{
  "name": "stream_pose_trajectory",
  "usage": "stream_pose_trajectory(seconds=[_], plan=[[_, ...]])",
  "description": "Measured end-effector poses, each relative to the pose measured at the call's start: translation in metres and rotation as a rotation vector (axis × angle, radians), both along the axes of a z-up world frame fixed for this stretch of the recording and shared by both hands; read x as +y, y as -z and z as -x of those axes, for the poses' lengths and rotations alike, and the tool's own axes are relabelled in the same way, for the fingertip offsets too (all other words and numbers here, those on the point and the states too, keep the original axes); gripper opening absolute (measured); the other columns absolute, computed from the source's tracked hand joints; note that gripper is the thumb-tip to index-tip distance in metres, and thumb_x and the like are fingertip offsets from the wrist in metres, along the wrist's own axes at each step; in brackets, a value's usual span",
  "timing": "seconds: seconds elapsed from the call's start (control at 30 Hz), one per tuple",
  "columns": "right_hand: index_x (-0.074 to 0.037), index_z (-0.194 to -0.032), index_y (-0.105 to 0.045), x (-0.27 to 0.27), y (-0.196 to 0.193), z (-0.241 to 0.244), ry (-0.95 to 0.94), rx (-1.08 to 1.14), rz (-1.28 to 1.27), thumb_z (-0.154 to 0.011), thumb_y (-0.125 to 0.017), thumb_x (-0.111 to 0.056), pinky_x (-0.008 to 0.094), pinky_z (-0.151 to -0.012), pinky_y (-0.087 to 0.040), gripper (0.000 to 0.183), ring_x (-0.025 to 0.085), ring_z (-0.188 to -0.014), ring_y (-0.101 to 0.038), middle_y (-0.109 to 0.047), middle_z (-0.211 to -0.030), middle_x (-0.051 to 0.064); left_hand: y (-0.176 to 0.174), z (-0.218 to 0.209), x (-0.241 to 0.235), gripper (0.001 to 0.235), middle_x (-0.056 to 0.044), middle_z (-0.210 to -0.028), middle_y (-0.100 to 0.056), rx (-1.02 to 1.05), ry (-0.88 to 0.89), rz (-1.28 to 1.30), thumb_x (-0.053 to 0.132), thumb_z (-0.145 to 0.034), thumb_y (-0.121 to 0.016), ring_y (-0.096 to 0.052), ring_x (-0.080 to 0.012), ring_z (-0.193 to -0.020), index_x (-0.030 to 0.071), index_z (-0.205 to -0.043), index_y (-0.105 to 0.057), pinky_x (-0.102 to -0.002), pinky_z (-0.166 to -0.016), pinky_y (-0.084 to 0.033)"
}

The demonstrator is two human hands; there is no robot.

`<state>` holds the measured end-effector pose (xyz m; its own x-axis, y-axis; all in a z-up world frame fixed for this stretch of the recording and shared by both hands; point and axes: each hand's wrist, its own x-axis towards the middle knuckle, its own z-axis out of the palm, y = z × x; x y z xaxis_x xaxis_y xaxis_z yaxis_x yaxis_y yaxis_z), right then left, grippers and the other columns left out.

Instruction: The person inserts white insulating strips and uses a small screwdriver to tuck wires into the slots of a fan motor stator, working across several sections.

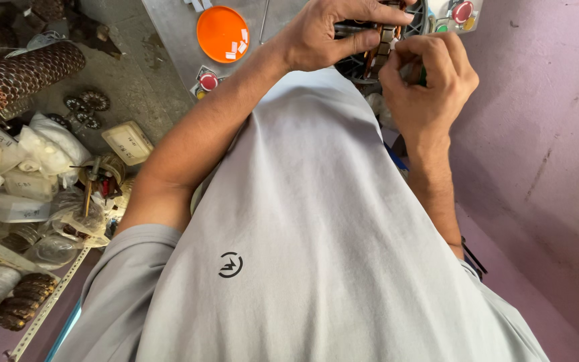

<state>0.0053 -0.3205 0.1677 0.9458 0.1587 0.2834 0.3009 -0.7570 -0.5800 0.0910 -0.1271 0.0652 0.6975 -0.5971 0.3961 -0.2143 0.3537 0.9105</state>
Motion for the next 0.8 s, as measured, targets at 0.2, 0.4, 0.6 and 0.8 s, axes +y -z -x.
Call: stream_pose_trajectory(seconds=[0.2,0.4,0.6,0.8], plan=[[0.002,-0.095,-0.073,-0.005,-0.017,-0.013,-0.023,0.207,0.007,-0.089,-0.078,0.014,0.022,-0.068,-0.058,0.014,0.012,-0.074,-0.07,-0.07,-0.088,0.006,0.003,-0.001,0.0,0.03,-0.007,-0.146,-0.066,0.002,-0.032,0.002,0.007,-0.107,-0.077,-0.063,-0.0221,-0.14,0.01,-0.136,-0.072,-0.036,-0.125,-0.052],[0.001,-0.095,-0.072,-0.028,-0.016,-0.05,-0.145,0.63,-0.514,-0.092,-0.081,0.012,0.023,-0.072,-0.064,0.014,0.013,-0.078,-0.074,-0.074,-0.094,0.005,0.003,0.002,-0.004,0.03,-0.008,-0.145,-0.067,0.001,-0.041,-0.001,0.006,-0.106,-0.077,-0.063,-0.0242,-0.14,0.009,-0.135,-0.072,-0.038,-0.125,-0.052],[0.002,-0.098,-0.075,-0.041,-0.007,-0.05,-0.11,0.662,-0.598,-0.086,-0.088,0.005,0.021,-0.072,-0.053,0.018,0.011,-0.08,-0.064,-0.072,-0.096,0.007,-0.005,-0.007,0.006,0.036,-0.009,-0.148,-0.063,-0.023,-0.013,-0.016,0.013,-0.102,-0.084,-0.063,-0.0259,-0.14,0.01,-0.136,-0.071,-0.04,-0.123,-0.053],[0.005,-0.094,-0.077,-0.06,0.026,-0.051,-0.088,0.745,-0.661,-0.094,-0.091,0.006,0.019,-0.053,-0.046,0.014,0.011,-0.062,-0.062,-0.074,-0.084,0.011,0.001,-0.005,0.008,0.046,-0.008,-0.15,-0.063,0.066,0.048,0.002,0.018,-0.097,-0.09,-0.061,-0.0252,-0.143,0.012,-0.139,-0.071,-0.041,-0.123,-0.047]])
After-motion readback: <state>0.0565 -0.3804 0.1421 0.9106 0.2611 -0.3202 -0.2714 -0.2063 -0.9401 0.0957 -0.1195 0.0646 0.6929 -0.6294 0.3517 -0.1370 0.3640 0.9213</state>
